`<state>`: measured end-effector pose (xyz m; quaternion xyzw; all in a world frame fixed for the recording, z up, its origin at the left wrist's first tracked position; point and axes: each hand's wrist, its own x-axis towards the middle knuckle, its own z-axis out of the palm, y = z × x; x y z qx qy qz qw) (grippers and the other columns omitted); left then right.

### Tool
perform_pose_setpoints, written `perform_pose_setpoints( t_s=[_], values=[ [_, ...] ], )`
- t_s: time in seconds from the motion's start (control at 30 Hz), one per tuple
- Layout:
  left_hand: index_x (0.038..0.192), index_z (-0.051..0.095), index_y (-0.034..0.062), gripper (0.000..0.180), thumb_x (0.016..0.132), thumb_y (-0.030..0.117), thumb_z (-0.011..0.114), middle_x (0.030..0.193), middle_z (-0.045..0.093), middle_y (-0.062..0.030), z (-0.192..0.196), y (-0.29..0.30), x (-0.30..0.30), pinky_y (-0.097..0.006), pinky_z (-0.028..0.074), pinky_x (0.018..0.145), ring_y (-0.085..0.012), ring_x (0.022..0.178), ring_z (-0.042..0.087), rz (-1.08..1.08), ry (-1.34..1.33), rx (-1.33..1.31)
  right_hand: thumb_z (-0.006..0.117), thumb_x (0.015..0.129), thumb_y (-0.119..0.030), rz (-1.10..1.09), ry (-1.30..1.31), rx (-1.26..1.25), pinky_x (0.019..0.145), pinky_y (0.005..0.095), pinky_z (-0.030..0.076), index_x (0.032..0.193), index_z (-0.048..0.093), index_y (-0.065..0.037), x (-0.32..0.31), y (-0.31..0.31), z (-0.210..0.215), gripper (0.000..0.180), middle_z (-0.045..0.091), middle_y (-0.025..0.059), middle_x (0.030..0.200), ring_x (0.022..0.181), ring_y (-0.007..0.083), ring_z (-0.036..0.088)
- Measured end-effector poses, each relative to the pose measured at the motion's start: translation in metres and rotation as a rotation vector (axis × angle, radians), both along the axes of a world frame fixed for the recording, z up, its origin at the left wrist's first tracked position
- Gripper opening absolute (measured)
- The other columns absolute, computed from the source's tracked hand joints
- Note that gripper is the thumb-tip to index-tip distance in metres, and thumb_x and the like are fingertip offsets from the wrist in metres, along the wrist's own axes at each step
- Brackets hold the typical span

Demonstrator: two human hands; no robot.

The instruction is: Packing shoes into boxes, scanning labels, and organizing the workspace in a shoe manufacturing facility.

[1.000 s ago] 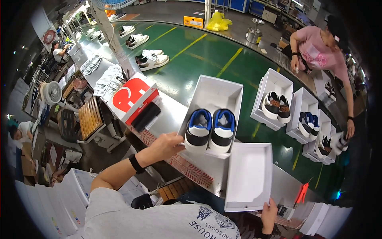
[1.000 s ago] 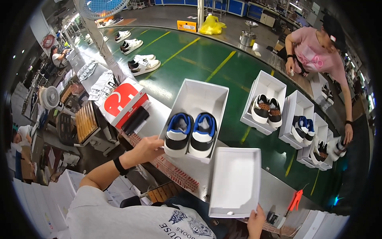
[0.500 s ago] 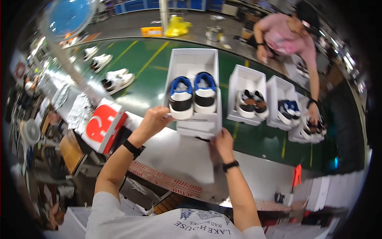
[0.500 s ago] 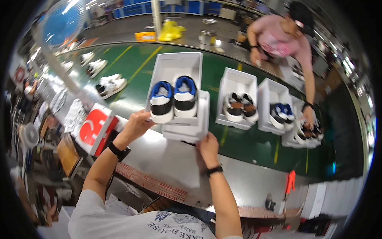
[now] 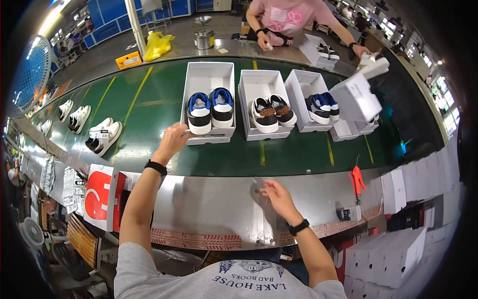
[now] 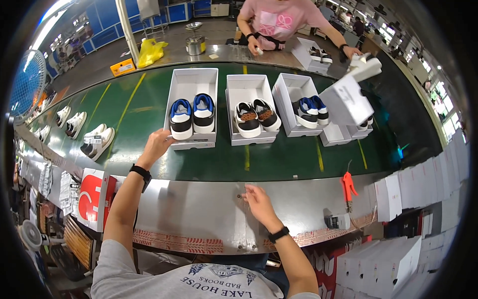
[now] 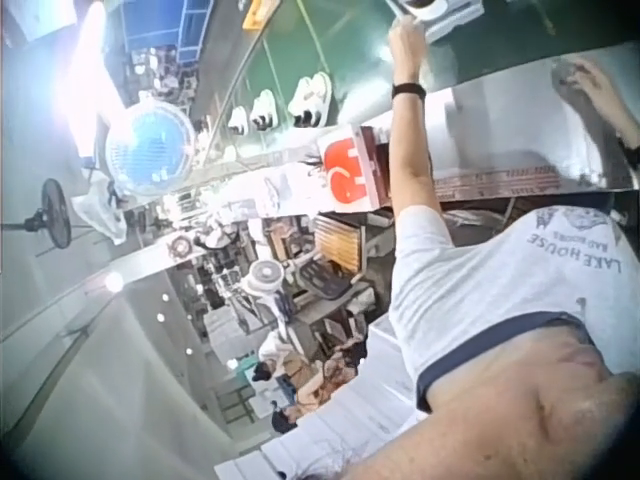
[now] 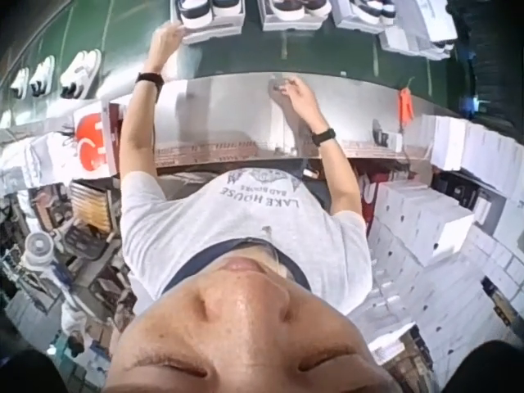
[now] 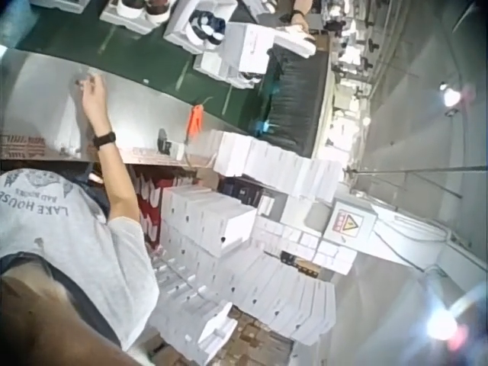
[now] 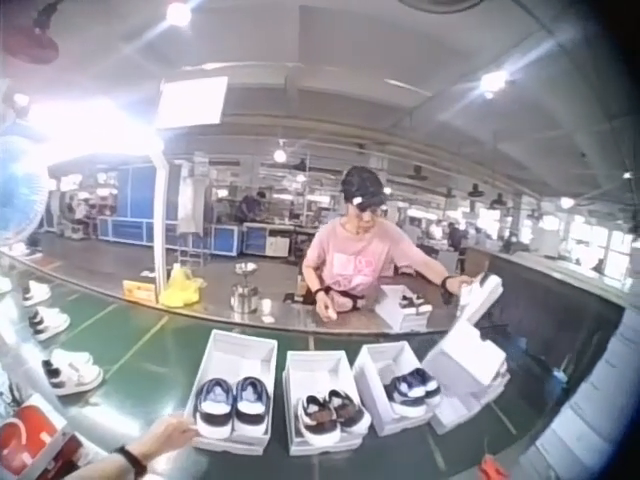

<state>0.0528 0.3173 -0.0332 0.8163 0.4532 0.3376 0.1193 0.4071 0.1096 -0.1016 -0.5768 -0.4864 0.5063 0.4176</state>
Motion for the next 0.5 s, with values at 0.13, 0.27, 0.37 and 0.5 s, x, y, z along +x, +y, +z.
perform_pose_setpoints(
  t_s=[0.13, 0.27, 0.37, 0.5],
  values=[
    [0.090, 0.068, 0.0017, 0.020, 0.077, 0.016, 0.075, 0.081, 0.064, -0.0209, -0.017, 0.015, -0.003, -0.044, 0.049, 0.064, -0.0407, 0.074, 0.062, 0.051, 0.047, 0.018, 0.047, 0.100, -0.009, -0.050, 0.003, -0.042, 0.089, 0.0319, 0.054, 0.126, 0.051, 0.003, 0.033, -0.069, 0.031, 0.029, 0.057, 0.0144, 0.119, 0.105, 0.0231, 0.064],
    [0.089, 0.068, 0.0004, 0.025, 0.077, 0.021, 0.076, 0.077, 0.064, -0.0208, -0.031, 0.016, 0.004, -0.044, 0.049, 0.065, -0.0408, 0.074, 0.061, -0.004, -0.027, -0.006, 0.048, 0.099, -0.006, -0.316, -0.069, 0.068, 0.088, 0.0323, 0.054, 0.124, 0.052, 0.003, 0.085, -0.131, 0.060, 0.027, 0.057, 0.0132, 0.115, 0.101, 0.0225, 0.064],
    [0.083, 0.066, -0.0010, 0.028, 0.077, 0.024, 0.077, 0.076, 0.062, -0.0231, -0.042, 0.022, -0.009, -0.046, 0.047, 0.063, -0.0429, 0.073, 0.060, 0.095, 0.021, 0.012, 0.047, 0.099, -0.006, -0.524, -0.162, 0.103, 0.086, 0.0312, 0.054, 0.120, 0.054, 0.003, 0.119, -0.167, 0.089, 0.024, 0.059, 0.0096, 0.107, 0.095, 0.0186, 0.064],
    [0.077, 0.062, -0.0016, 0.029, 0.075, 0.024, 0.077, 0.074, 0.060, -0.0243, -0.046, 0.020, -0.024, -0.048, 0.045, 0.061, -0.0443, 0.070, 0.057, 0.126, 0.137, 0.073, 0.046, 0.099, -0.007, -0.711, -0.286, 0.248, 0.080, 0.0265, 0.053, 0.116, 0.057, 0.002, 0.164, -0.203, 0.116, 0.022, 0.060, 0.0054, 0.102, 0.089, 0.0128, 0.062]
  ],
)
